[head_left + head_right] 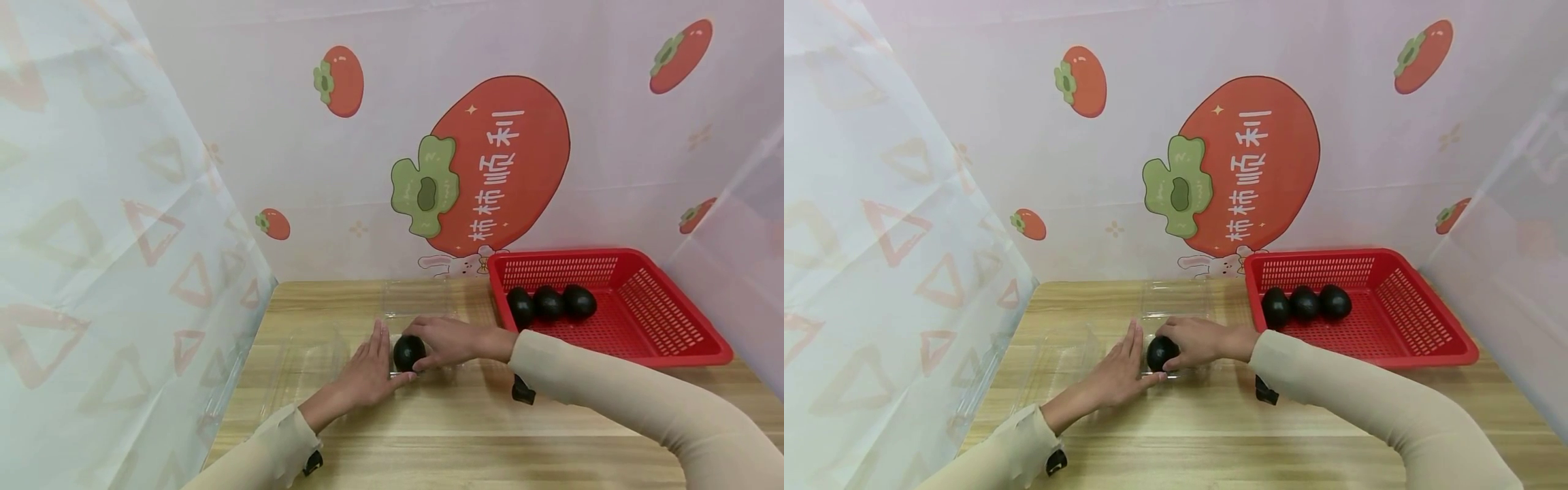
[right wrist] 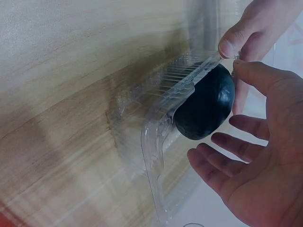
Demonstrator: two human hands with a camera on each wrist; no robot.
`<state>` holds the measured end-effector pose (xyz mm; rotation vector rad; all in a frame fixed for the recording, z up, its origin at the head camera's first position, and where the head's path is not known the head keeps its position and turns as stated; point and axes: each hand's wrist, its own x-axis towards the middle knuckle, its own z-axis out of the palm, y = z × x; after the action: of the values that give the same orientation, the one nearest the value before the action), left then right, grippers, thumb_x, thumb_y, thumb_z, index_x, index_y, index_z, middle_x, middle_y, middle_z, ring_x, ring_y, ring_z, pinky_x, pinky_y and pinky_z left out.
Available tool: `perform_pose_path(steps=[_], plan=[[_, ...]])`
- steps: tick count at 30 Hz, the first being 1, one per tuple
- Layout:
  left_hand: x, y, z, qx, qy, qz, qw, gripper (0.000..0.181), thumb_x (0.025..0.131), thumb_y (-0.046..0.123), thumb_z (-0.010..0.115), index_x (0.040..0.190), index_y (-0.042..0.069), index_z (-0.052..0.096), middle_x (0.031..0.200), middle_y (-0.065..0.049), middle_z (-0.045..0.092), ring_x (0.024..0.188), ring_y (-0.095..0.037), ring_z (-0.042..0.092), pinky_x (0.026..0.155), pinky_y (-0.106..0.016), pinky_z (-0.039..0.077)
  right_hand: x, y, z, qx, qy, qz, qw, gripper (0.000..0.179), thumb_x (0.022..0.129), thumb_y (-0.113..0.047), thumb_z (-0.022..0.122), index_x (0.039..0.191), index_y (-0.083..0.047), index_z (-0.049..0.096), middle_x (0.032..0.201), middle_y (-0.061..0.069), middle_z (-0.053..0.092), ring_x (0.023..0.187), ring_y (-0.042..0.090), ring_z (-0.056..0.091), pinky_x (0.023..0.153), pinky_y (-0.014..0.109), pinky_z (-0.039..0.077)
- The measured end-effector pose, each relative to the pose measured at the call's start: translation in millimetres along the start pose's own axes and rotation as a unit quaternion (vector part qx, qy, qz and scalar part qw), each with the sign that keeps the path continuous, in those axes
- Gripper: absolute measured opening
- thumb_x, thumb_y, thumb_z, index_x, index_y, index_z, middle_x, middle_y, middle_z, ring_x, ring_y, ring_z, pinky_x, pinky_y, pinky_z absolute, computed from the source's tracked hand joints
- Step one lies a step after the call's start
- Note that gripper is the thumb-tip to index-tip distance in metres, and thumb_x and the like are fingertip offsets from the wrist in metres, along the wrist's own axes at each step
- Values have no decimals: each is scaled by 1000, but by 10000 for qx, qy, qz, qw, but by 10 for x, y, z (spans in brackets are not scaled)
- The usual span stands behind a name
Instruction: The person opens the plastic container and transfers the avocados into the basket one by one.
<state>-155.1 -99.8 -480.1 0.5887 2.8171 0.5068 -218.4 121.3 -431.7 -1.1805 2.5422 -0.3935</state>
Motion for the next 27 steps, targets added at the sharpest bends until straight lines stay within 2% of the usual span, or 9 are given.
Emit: perform_pose_path(steps=[9, 27], plan=[[24, 9, 12, 126, -9, -70, 9999, 108, 104, 67, 52, 166, -8, 6, 174, -28, -4, 162, -39, 11, 128, -54, 24, 49, 12, 74, -125, 113, -75, 9998, 62, 94, -38, 81, 144, -6, 62, 140, 11, 63, 119, 23, 66, 100, 41, 57], [16, 13, 16, 10, -12, -49, 10000, 107, 105, 66, 52, 166, -8, 4, 174, -28, -6, 162, -39, 10, 128, -55, 22, 148, 17, 192, 242, 186, 175, 9994, 62, 95, -35, 81, 145, -4, 61, 142, 14, 61, 115, 24, 65, 101, 43, 57]])
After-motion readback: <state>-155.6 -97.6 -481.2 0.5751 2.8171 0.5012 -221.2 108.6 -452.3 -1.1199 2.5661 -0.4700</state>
